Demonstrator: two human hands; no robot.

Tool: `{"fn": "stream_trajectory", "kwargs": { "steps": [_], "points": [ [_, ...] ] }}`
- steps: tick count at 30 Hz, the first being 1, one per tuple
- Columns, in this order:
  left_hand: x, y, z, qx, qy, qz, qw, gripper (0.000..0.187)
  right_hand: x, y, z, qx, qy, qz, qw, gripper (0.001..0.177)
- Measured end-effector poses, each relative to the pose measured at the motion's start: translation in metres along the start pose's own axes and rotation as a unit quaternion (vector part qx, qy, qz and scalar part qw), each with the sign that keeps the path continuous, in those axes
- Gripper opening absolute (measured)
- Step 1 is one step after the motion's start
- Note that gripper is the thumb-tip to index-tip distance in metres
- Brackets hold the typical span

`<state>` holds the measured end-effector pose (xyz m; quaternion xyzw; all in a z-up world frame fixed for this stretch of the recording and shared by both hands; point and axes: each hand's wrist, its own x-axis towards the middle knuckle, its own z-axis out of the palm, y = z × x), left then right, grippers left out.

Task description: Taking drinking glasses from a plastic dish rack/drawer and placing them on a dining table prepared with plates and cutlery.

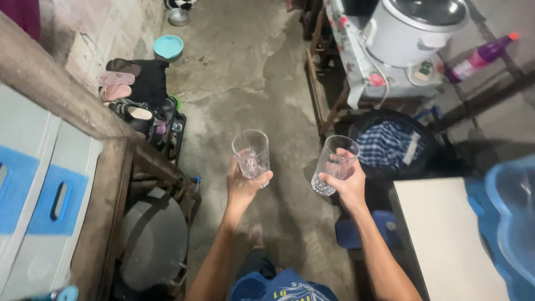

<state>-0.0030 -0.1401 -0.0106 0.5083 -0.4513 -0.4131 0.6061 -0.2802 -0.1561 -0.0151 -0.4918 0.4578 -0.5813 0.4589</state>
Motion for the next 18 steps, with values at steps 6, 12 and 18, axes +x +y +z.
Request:
{"fn": "stream_trajectory", "kwargs": {
  "steps": [6,12,18],
  "points": [
    [0.107,-0.010,-0.006,0.004,0.001,-0.024,1.000,0.071,0.105,0.022,0.046,-0.039,0.009,0.003,0.999,0.081],
    [0.236,-0.005,-0.005,0.061,0.014,-0.016,0.998,0.078,0.223,0.049,0.089,-0.023,0.009,-0.003,1.000,0.085],
    [0.363,-0.017,0.004,0.033,0.000,-0.029,0.999,0.083,0.340,0.068,0.120,-0.030,0.007,-0.009,0.999,0.087]
  ]
}}
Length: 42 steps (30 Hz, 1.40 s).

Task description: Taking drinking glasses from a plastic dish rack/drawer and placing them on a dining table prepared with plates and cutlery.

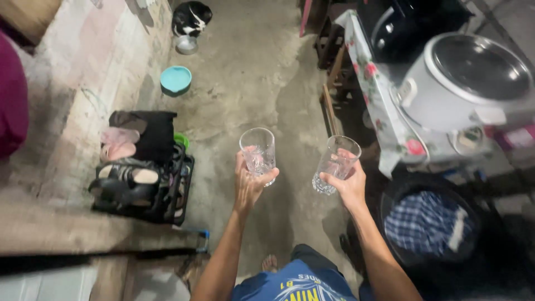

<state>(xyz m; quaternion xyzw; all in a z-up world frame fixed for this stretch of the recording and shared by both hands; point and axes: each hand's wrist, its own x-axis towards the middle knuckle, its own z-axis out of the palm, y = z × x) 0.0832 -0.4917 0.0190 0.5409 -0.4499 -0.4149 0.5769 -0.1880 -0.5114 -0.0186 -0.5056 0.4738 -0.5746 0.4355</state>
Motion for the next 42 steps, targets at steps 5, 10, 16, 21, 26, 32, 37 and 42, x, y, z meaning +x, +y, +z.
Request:
{"fn": "stream_trajectory", "kwargs": {
  "steps": [5,10,16,21,26,32,37,42],
  "points": [
    [0.109,-0.022,0.027,-0.007,0.019,0.014,1.000,0.087,0.111,0.026,0.018,0.015,-0.010,-0.002,1.000,0.086],
    [0.216,-0.048,0.059,0.046,0.047,0.037,0.997,0.090,0.227,0.050,0.033,0.034,-0.023,0.010,0.999,0.087],
    [0.347,-0.058,0.097,0.076,0.052,0.070,0.993,0.081,0.372,0.076,0.051,0.060,-0.076,-0.035,0.995,0.084],
    [0.458,-0.079,0.118,0.050,0.053,0.084,0.994,0.079,0.481,0.093,0.075,0.015,-0.072,-0.028,0.997,0.087],
    [0.579,-0.119,0.129,0.037,0.037,0.099,0.994,0.079,0.586,0.130,0.106,0.007,-0.041,-0.016,0.999,0.087],
    [0.737,-0.140,0.129,0.004,0.018,0.108,0.994,0.078,0.721,0.175,0.156,0.024,-0.024,-0.023,0.999,0.087],
    [0.853,-0.129,0.135,0.018,0.013,0.089,0.996,0.078,0.821,0.180,0.191,0.028,-0.011,-0.026,0.999,0.086],
    [0.967,-0.154,0.150,0.000,0.014,0.067,0.998,0.080,0.927,0.206,0.212,-0.059,0.006,-0.072,0.996,0.085]
  ]
}}
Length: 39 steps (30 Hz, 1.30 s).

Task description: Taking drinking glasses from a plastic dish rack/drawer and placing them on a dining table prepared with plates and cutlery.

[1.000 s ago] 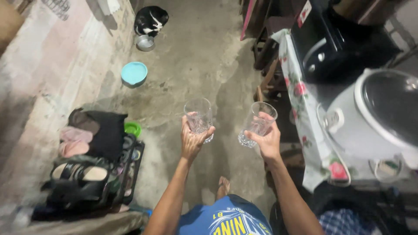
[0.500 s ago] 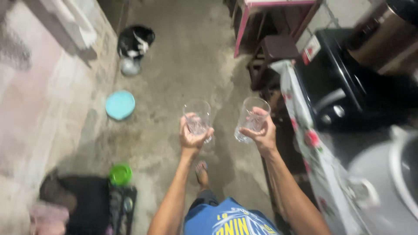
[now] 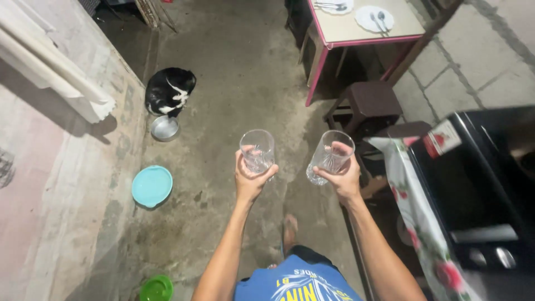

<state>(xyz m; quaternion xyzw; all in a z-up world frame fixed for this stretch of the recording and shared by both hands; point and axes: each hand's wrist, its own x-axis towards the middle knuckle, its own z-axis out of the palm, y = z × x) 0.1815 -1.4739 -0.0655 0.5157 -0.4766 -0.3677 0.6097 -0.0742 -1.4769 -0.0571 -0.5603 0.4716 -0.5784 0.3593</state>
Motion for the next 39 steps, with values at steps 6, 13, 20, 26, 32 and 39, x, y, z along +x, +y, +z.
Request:
{"fn": "stream_trajectory", "kwargs": {
  "steps": [6,13,20,26,32,39],
  "points": [
    [0.130,-0.047,0.034,-0.032,0.010,0.021,0.999,0.080,0.136,0.067,0.022,-0.005,-0.012,-0.015,1.000,0.082],
    [0.281,-0.075,0.075,-0.028,0.039,-0.002,0.999,0.077,0.302,0.109,0.057,-0.004,-0.034,0.011,0.999,0.084],
    [0.434,-0.110,0.103,-0.004,0.052,-0.049,0.997,0.080,0.443,0.172,0.091,-0.028,-0.023,0.002,0.999,0.088],
    [0.579,-0.162,0.120,-0.005,0.024,-0.039,0.999,0.078,0.569,0.220,0.135,-0.027,-0.006,0.026,0.999,0.086],
    [0.726,-0.158,0.138,0.002,0.003,-0.029,1.000,0.075,0.698,0.227,0.181,0.004,0.024,0.079,0.997,0.089],
    [0.869,-0.189,0.167,0.012,0.008,-0.036,0.999,0.073,0.829,0.284,0.200,-0.032,0.027,0.045,0.998,0.088]
  ]
}}
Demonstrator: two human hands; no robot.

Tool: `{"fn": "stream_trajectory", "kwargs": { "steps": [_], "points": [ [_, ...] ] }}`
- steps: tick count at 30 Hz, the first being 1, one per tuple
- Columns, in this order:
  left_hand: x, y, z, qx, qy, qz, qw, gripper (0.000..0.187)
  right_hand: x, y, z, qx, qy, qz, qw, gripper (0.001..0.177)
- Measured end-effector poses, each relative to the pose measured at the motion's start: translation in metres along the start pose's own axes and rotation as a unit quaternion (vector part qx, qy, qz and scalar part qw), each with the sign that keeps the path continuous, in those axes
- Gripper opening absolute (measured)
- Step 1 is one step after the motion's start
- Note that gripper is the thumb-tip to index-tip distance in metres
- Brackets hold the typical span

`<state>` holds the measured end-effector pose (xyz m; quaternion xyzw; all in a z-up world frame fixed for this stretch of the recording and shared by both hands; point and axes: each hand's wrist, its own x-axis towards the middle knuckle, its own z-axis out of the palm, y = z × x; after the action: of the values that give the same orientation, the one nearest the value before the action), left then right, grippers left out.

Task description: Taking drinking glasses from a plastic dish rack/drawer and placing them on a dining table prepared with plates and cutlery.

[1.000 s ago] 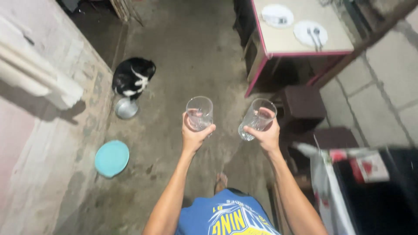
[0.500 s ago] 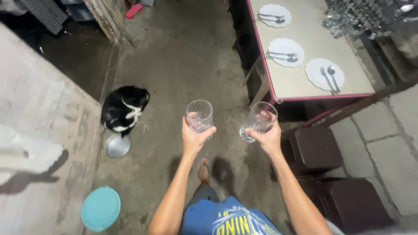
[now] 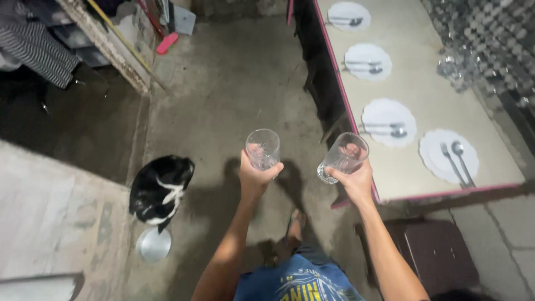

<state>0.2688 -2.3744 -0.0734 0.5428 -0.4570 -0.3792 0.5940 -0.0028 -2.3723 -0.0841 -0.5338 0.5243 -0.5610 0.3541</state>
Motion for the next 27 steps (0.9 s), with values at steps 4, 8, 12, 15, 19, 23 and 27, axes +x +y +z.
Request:
{"fn": "stream_trajectory", "kwargs": {
  "steps": [4,8,12,15,19,23,27],
  "points": [
    [0.059,-0.008,0.026,0.009,-0.006,-0.015,1.000,0.069,0.073,0.021,0.012,0.011,0.002,-0.005,1.000,0.086],
    [0.136,-0.018,0.066,-0.003,-0.021,-0.012,1.000,0.063,0.159,0.050,0.012,0.031,0.003,0.001,1.000,0.084],
    [0.201,-0.031,0.110,0.040,-0.019,-0.020,0.999,0.065,0.227,0.063,0.004,0.019,0.025,0.010,0.999,0.078],
    [0.243,-0.043,0.146,0.006,-0.050,-0.003,0.999,0.067,0.264,0.051,-0.002,0.031,0.053,0.047,0.997,0.077],
    [0.307,-0.070,0.201,-0.022,-0.123,0.037,0.991,0.066,0.307,0.072,-0.023,0.031,0.114,0.041,0.992,0.077],
    [0.360,-0.062,0.268,-0.039,-0.206,0.022,0.978,0.067,0.336,0.084,-0.048,-0.048,0.203,0.050,0.977,0.079],
    [0.400,-0.071,0.339,-0.056,-0.304,-0.014,0.951,0.072,0.348,0.099,-0.068,-0.077,0.300,0.052,0.949,0.079]
  ]
}}
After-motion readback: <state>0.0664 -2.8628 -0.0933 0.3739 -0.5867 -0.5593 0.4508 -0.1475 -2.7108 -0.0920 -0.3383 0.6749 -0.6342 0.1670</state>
